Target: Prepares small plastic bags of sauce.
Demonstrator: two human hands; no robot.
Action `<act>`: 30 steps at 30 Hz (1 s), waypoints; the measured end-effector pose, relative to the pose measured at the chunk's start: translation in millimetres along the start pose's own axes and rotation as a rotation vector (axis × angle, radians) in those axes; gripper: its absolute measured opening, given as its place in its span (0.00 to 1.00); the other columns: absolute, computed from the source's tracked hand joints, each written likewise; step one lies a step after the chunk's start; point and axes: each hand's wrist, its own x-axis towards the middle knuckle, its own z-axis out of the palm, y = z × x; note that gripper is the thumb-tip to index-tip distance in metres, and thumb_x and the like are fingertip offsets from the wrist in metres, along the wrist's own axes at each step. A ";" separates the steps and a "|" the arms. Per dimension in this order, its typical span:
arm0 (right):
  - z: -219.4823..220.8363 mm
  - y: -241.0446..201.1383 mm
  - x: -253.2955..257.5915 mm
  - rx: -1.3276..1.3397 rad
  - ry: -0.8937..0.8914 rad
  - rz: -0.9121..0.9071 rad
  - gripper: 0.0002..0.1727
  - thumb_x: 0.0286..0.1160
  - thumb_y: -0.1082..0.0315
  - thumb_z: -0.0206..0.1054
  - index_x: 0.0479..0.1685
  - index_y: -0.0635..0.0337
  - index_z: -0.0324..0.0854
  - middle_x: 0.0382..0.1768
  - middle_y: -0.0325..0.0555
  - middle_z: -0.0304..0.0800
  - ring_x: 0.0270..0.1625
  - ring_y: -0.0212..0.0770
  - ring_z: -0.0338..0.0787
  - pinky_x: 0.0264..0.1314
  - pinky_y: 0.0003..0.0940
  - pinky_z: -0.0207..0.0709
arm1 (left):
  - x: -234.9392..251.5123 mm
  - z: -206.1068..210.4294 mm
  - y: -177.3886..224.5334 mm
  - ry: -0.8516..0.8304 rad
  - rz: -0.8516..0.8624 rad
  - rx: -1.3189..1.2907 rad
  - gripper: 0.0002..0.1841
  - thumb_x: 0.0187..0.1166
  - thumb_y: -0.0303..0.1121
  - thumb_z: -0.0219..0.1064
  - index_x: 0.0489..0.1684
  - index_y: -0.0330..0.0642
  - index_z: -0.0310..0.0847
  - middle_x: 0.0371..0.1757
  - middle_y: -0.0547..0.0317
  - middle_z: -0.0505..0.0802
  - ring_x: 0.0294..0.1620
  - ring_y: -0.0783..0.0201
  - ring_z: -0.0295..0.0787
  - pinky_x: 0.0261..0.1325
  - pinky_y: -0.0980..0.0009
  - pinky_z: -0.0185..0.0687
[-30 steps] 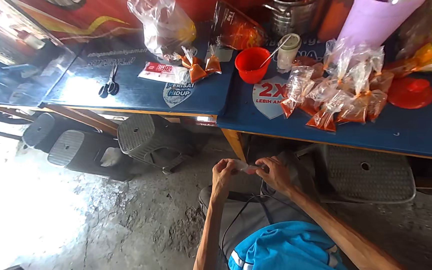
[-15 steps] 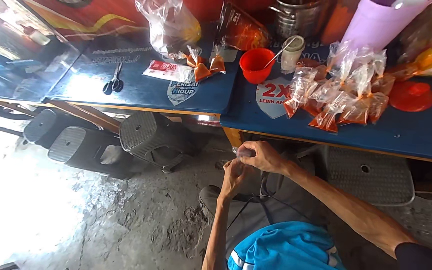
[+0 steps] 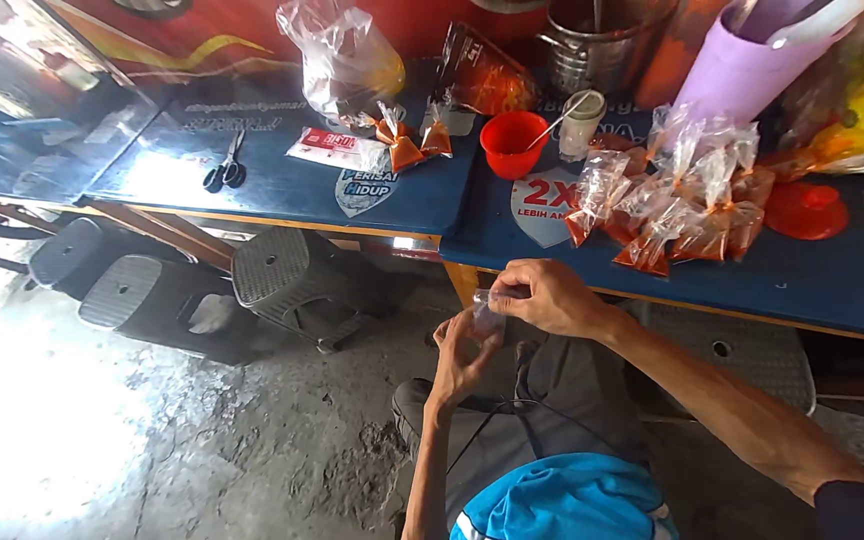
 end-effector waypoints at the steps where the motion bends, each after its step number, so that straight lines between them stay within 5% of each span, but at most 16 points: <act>1: -0.4 -1.2 -1.0 -0.006 0.015 -0.021 0.09 0.72 0.58 0.76 0.35 0.55 0.93 0.35 0.42 0.88 0.42 0.39 0.86 0.47 0.43 0.78 | 0.9 -6.4 1.4 -0.021 -0.020 -0.062 0.33 0.82 0.50 0.63 0.74 0.28 0.76 0.68 0.47 0.89 0.75 0.60 0.79 0.86 0.45 0.52; 3: -1.0 -2.4 -0.3 -0.001 0.048 -0.041 0.10 0.70 0.58 0.79 0.33 0.54 0.93 0.34 0.41 0.88 0.42 0.39 0.87 0.47 0.43 0.79 | 3.7 -18.3 2.9 -0.050 -0.038 -0.149 0.36 0.87 0.55 0.52 0.77 0.27 0.74 0.74 0.43 0.85 0.80 0.58 0.75 0.87 0.46 0.54; 5: -3.2 -7.0 2.3 -0.037 0.129 -0.086 0.11 0.66 0.56 0.81 0.31 0.54 0.93 0.33 0.40 0.89 0.43 0.41 0.86 0.46 0.44 0.77 | 9.2 -23.2 10.1 -0.046 -0.016 -0.236 0.36 0.91 0.54 0.46 0.73 0.24 0.76 0.74 0.43 0.84 0.78 0.64 0.75 0.85 0.59 0.63; 8: 0.9 -12.2 5.2 0.003 0.065 -0.058 0.12 0.70 0.55 0.79 0.32 0.54 0.94 0.33 0.40 0.89 0.42 0.38 0.86 0.46 0.42 0.77 | 13.9 -17.3 22.2 -0.072 -0.004 -0.390 0.28 0.93 0.44 0.45 0.66 0.23 0.77 0.62 0.56 0.87 0.65 0.79 0.80 0.73 0.73 0.75; 11: 0.5 -14.4 9.5 0.004 0.101 -0.060 0.11 0.70 0.57 0.79 0.31 0.56 0.92 0.31 0.41 0.87 0.39 0.39 0.86 0.43 0.42 0.77 | 21.4 -2.8 35.2 -0.068 -0.005 -0.463 0.19 0.93 0.39 0.46 0.53 0.36 0.81 0.44 0.74 0.88 0.47 0.84 0.84 0.55 0.78 0.82; 15: -6.4 -10.6 13.1 -0.025 0.166 -0.096 0.12 0.72 0.58 0.76 0.27 0.56 0.89 0.27 0.40 0.84 0.33 0.39 0.84 0.37 0.42 0.75 | 26.6 17.2 45.2 -0.067 0.023 -0.561 0.18 0.94 0.33 0.42 0.39 0.41 0.79 0.34 0.73 0.87 0.40 0.79 0.85 0.50 0.76 0.83; 21: -26.6 -15.9 12.1 0.026 0.298 -0.106 0.14 0.71 0.58 0.76 0.22 0.55 0.86 0.24 0.38 0.83 0.26 0.35 0.79 0.29 0.37 0.70 | 25.6 25.1 52.9 -0.066 0.040 -0.609 0.21 0.95 0.38 0.44 0.37 0.45 0.83 0.36 0.74 0.89 0.43 0.80 0.85 0.52 0.77 0.82; 30: -45.4 -17.7 23.2 0.088 0.346 -0.093 0.11 0.68 0.59 0.78 0.24 0.54 0.89 0.24 0.34 0.84 0.28 0.28 0.81 0.34 0.32 0.73 | 31.8 29.1 53.7 -0.084 0.086 -0.693 0.22 0.95 0.39 0.42 0.34 0.46 0.81 0.45 0.70 0.87 0.51 0.77 0.82 0.58 0.75 0.79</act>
